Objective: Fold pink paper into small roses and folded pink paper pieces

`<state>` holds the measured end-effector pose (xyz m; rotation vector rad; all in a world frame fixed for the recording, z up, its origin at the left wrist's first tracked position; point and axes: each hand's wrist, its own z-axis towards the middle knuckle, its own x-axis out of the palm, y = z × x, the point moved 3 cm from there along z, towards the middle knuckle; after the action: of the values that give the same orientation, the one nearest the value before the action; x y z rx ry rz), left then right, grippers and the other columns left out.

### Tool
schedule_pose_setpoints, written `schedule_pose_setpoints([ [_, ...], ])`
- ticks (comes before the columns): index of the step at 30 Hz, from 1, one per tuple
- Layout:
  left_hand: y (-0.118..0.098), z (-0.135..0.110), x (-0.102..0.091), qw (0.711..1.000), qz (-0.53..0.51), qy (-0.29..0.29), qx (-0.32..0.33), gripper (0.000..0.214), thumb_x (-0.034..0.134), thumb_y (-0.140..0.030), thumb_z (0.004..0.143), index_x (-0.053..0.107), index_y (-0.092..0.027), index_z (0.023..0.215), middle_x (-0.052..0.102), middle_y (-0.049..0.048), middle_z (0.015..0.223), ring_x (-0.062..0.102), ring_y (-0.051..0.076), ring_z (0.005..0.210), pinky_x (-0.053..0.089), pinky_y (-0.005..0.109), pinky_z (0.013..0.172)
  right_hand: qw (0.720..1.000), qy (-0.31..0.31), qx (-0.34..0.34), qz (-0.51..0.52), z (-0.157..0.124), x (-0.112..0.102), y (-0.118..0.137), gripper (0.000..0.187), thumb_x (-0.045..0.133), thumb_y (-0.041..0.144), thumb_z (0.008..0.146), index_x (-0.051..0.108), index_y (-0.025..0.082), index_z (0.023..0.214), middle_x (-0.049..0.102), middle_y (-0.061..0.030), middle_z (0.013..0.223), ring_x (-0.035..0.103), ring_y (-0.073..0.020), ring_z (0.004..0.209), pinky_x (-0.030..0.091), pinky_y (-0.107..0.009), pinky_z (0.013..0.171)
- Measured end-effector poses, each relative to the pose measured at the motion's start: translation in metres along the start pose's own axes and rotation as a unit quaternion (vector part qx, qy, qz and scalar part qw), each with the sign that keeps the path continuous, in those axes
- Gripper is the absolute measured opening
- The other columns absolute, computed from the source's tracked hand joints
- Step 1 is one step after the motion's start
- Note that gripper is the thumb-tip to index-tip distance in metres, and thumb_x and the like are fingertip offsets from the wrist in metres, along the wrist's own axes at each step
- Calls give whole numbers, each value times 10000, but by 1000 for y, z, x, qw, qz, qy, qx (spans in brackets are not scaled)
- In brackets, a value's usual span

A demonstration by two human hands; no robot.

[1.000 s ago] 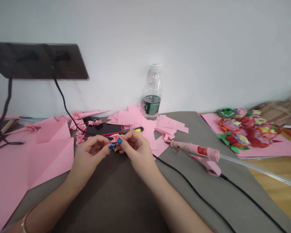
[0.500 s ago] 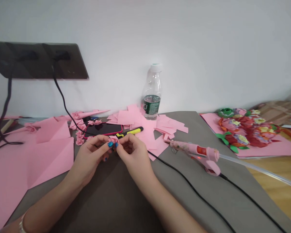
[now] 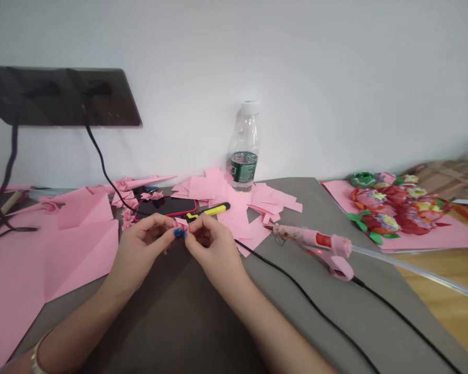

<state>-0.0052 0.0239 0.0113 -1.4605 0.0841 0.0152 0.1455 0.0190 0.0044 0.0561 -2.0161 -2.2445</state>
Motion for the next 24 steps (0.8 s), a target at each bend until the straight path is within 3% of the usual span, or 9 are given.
schedule_pose_setpoints([
  [8,10,2,1,994,-84,15,-71,182,758,-352,802,711,-177,784,648,-8,686,487,72,534,383,175,473,998,31,25,42,0,0,1,295,767,424,776,567,208,782,640,-9,773,625,-145,705,521,-293,696],
  [18,8,1,-1,997,-53,2,-60,176,763,-338,774,701,-177,741,604,-23,650,450,66,524,338,181,478,997,60,14,50,0,0,1,367,721,543,834,589,201,817,652,-9,749,668,-142,704,557,-272,677],
  [24,3,5,0,988,-86,72,-109,258,764,-403,781,695,-158,738,588,-13,658,438,63,530,334,183,482,992,115,9,45,3,-7,4,325,693,517,880,644,196,862,690,-20,784,682,-132,709,563,-258,680],
])
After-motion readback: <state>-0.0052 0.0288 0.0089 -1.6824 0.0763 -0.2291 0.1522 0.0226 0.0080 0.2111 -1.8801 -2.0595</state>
